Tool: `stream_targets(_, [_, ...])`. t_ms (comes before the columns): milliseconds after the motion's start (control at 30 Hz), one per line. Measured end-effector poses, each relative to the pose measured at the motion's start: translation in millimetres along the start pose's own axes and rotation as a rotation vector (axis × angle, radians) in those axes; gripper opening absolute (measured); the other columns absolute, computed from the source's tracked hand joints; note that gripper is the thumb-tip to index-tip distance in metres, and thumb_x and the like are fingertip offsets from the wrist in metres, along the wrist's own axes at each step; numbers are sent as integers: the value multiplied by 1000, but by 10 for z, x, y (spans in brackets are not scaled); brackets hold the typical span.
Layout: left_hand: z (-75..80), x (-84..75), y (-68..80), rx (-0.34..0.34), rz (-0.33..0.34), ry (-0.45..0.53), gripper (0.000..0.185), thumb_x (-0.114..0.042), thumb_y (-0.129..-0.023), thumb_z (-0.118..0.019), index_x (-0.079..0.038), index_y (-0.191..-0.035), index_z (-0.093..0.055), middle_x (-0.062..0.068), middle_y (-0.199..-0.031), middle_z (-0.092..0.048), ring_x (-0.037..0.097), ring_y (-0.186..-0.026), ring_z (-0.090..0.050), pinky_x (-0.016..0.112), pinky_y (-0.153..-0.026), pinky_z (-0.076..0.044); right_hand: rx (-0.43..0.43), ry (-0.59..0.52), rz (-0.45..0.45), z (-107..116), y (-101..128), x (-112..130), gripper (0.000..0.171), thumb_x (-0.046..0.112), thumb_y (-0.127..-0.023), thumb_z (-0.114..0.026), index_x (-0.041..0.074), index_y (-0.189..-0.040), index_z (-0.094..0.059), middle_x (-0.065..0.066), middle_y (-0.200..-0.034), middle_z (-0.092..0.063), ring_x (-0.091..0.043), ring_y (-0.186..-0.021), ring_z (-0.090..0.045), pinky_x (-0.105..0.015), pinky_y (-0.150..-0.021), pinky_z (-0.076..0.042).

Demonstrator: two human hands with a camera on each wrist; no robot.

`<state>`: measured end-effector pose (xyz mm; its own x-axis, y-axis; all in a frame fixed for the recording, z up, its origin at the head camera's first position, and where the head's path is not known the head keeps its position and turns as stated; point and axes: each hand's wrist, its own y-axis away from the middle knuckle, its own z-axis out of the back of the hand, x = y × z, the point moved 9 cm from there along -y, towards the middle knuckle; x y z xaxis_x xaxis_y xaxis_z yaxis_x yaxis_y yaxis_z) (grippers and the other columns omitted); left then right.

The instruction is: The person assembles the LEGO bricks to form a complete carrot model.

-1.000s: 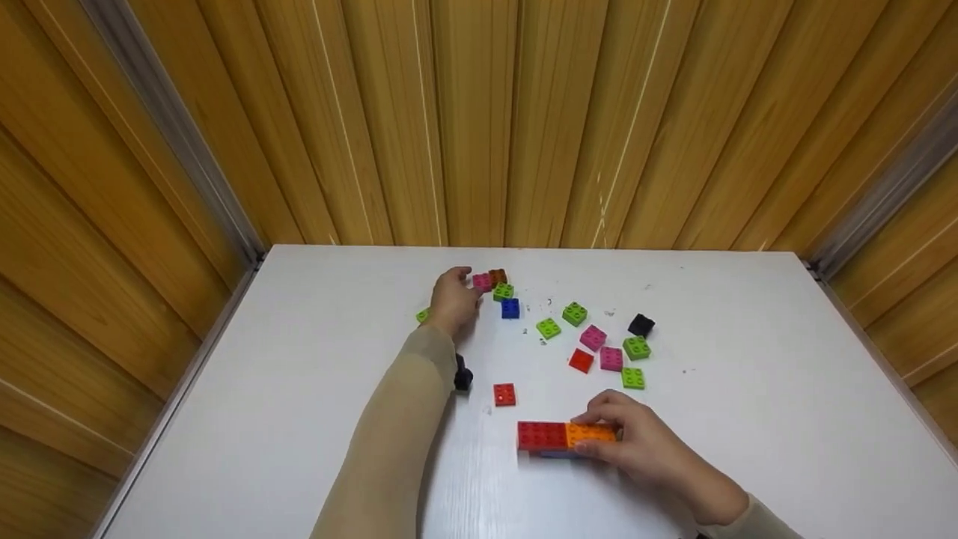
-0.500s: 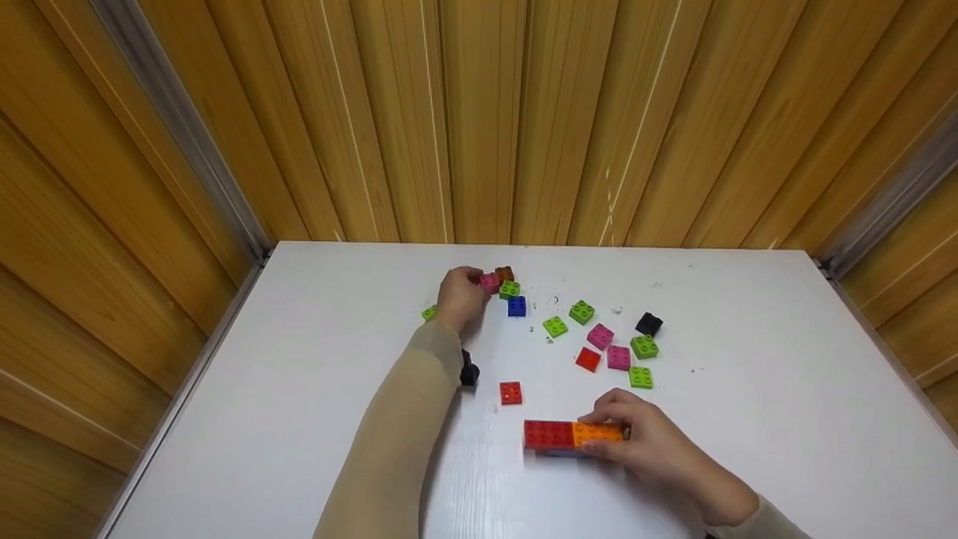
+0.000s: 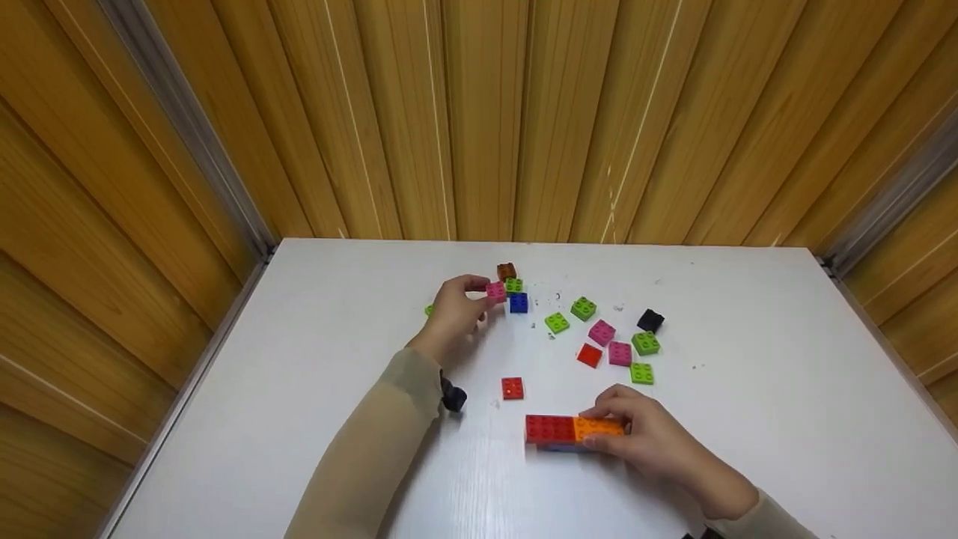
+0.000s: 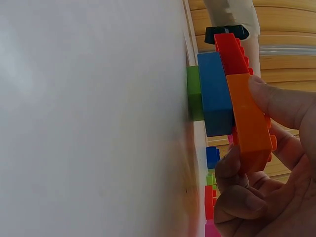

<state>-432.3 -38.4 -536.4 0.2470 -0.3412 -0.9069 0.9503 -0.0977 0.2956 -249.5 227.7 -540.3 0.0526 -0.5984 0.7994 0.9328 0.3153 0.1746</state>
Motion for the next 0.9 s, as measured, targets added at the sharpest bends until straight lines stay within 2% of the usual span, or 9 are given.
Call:
stream_targets(233, [-35,33,358,62,-51,-2,44,-36,-105,-83,-27,-146,-69,4,-146,-67,33,-114,-72,41,-90,-65,7,4,-13,-3,0,5,29,31,-97,-90,19,-124,-86,-5,-127,-70,-27,-119,-59,-22,-92,-53])
stream_targets(467, [-116,121,746,115,-112,-44,41,-38,-103,-86,-28,-140,-71,4,-147,-67,25,-98,-69,40,-86,-65,7,3,-48,1,5,-36,30,32,-96,-91,20,-123,-86,-3,-127,-70,-25,-119,-59,-23,-93,-52])
stream_targets(633, [-181,168,986,150,-145,-51,40,-38,-101,-87,-27,-137,-72,3,-142,-69,22,-92,-67,37,-83,-63,-6,12,-21,7,9,-35,29,30,-96,-92,19,-122,-87,-4,-125,-71,-25,-116,-59,-23,-91,-52])
stream_targets(900, [-341,179,1293,255,-223,-53,35,-36,-99,-89,-26,-129,-74,-2,-129,-71,17,-79,-62,29,-75,-56,-11,12,-4,3,-1,-5,28,29,-96,-91,17,-121,-87,-4,-123,-71,-26,-114,-59,-23,-90,-52])
